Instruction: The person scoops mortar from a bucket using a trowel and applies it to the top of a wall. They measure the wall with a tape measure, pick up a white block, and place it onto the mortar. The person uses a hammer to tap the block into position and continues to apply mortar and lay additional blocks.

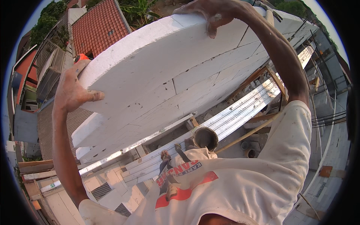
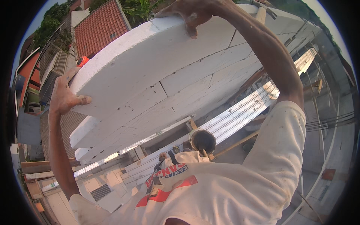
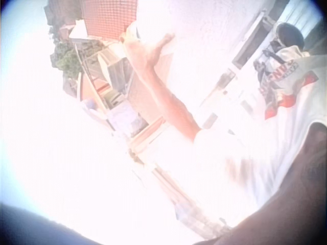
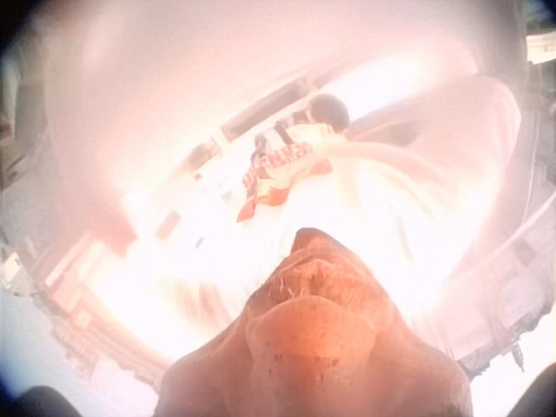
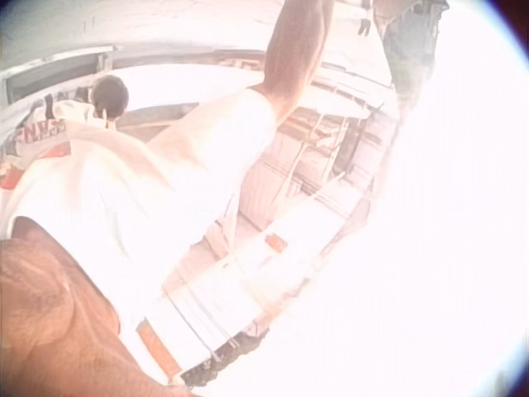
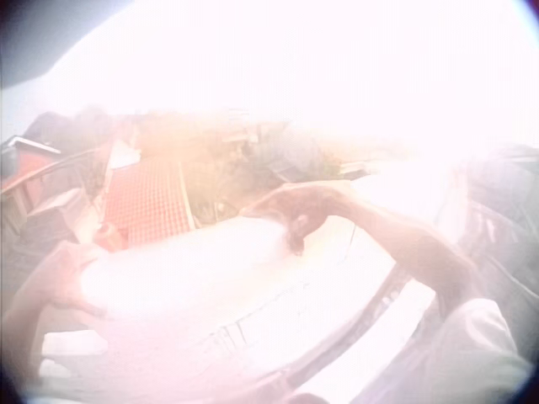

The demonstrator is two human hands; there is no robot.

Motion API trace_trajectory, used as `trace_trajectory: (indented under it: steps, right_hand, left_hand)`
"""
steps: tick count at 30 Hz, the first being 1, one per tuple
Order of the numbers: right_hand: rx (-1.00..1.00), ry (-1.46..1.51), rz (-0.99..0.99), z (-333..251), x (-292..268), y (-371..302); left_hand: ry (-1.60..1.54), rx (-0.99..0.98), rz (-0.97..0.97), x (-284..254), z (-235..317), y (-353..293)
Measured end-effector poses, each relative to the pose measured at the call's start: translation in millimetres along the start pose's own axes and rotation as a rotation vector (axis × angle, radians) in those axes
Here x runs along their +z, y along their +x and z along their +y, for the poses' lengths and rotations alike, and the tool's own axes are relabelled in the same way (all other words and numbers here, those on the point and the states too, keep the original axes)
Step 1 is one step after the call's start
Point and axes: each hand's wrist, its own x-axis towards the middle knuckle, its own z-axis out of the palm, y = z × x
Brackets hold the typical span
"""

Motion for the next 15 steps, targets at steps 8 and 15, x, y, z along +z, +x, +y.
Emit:
trace_trajectory:
  steps: [8, 15]
  right_hand:
    - [0.077, -0.118, 0.145, 52, 11, -20]
    - [0.068, -0.149, 0.189, 57, 18, -7]
  left_hand:
    - [0.050, 0.174, 0.386, 21, 21, -40]
    - [-0.759, 0.109, 0.673, 124, -51, -64]
